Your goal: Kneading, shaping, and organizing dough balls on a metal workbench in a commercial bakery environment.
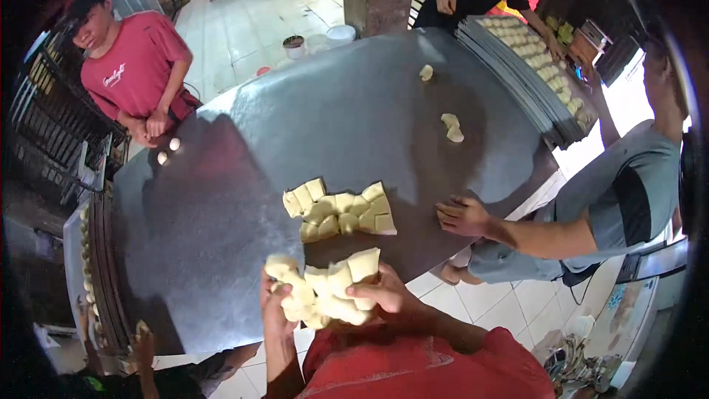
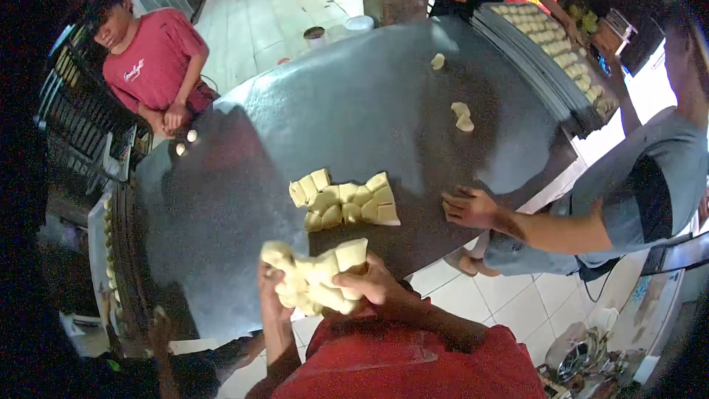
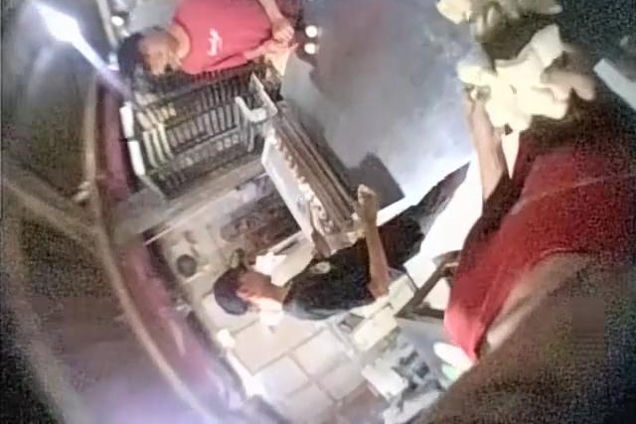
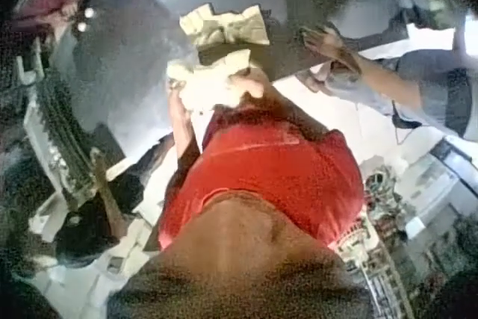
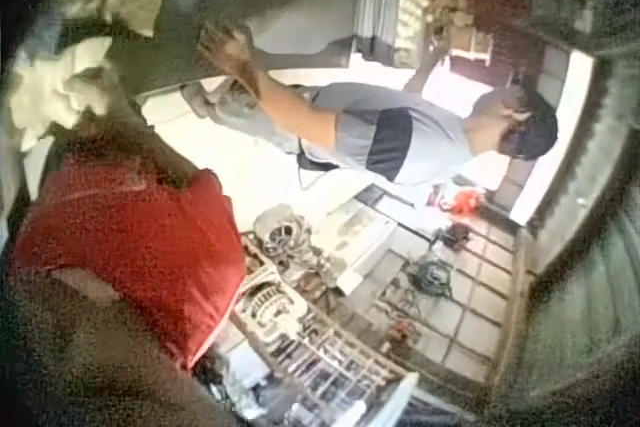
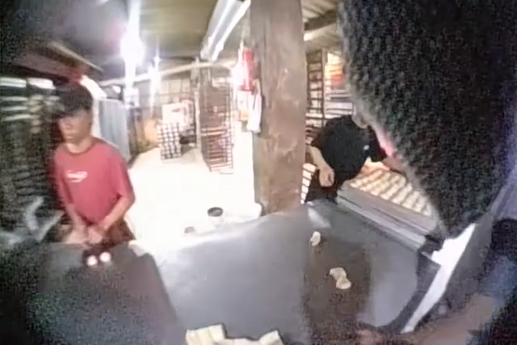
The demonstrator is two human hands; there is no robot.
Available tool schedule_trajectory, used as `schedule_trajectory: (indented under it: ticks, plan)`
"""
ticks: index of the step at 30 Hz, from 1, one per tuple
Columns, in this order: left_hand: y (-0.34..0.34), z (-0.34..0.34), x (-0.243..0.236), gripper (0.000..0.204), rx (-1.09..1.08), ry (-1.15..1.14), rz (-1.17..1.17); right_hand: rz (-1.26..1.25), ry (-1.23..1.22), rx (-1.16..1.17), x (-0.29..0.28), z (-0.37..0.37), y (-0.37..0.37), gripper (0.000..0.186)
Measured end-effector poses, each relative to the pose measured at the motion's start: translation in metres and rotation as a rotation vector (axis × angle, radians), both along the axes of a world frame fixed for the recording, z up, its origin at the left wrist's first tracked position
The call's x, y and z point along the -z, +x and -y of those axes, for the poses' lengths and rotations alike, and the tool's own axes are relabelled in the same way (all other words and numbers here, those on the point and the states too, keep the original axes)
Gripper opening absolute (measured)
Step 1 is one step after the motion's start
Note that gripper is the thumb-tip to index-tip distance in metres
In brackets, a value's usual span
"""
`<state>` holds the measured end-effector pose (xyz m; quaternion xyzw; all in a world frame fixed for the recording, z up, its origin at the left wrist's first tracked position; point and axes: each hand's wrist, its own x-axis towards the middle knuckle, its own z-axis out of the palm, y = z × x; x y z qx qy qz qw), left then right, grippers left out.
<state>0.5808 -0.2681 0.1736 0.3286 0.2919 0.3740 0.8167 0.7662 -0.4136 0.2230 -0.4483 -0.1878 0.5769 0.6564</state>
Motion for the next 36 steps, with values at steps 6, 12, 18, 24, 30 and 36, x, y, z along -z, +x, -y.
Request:
schedule_trajectory:
  ticks: [6,12,18,24,30,36]
  plan:
    - [0.012,-0.048,-0.052,0.054,-0.162,0.229,0.03,-0.025,0.231,0.119,-0.005,-0.063,0.024,0.059]
    - [0.0,-0.1,-0.085,0.047,-0.244,0.419,0.023,0.028,0.127,-0.01,-0.034,-0.149,-0.004,0.039]
    - [-0.084,-0.201,-0.125,0.044,-0.587,0.609,-0.17,0.121,0.355,-0.32,-0.051,-0.316,-0.069,0.037]
    - [-0.175,-0.271,0.009,0.033,-0.759,0.61,-0.052,1.123,0.473,-0.493,-0.063,-0.421,-0.096,0.048]
    - [-0.189,-0.277,0.15,0.035,-1.052,0.935,-1.027,1.162,0.564,-0.112,-0.029,-0.409,-0.085,0.056]
    - [-0.049,-0.157,0.049,0.026,-0.552,0.362,-0.65,0.933,0.096,0.201,0.04,-0.227,0.07,0.04]
